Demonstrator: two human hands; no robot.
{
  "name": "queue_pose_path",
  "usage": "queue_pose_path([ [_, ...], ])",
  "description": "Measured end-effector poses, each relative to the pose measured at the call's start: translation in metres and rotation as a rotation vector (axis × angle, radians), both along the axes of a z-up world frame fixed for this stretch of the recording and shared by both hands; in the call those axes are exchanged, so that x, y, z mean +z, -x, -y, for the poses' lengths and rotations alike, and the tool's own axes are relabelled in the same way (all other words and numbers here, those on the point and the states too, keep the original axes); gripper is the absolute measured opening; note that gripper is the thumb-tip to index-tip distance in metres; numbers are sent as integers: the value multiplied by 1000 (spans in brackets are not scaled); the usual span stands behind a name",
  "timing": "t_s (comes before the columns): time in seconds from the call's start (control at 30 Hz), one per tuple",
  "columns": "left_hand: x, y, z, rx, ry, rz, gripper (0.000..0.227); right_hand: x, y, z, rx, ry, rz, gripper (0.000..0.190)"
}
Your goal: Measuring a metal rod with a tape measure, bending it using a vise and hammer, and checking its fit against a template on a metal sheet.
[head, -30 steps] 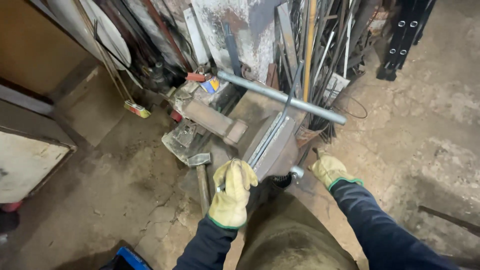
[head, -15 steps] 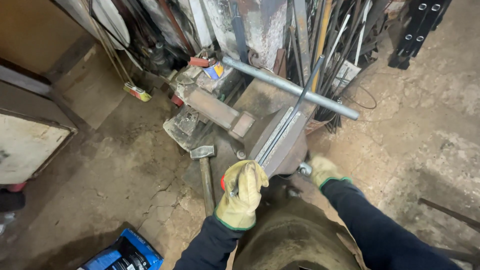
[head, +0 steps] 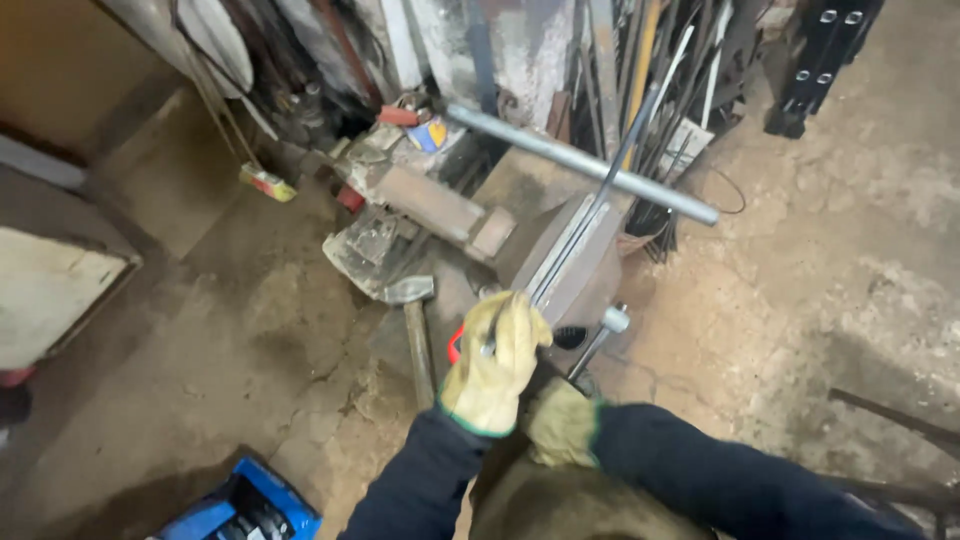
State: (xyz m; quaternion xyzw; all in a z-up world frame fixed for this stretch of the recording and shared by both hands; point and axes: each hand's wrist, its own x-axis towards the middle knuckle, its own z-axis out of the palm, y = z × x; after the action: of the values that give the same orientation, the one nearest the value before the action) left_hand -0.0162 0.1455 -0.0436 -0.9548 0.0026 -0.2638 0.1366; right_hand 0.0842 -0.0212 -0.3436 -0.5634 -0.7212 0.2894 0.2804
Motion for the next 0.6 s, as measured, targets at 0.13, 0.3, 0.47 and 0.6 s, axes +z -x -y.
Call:
queue_pose_path([
  [0.13,3,-8,0,10,244,80,53,24,40,-30,-65,44,-456,26],
  [0.3,1,-8,10,20,398,158,48,184,66,-19,-223,151,-1025,44],
  [0.47,32,-3,-6,-249,1412,202,24,248,12,6,-332,183,-1589,66],
  [0.6,12,38,-37,17,971,325,58,260,-69,26,-361,250,-1960,80],
])
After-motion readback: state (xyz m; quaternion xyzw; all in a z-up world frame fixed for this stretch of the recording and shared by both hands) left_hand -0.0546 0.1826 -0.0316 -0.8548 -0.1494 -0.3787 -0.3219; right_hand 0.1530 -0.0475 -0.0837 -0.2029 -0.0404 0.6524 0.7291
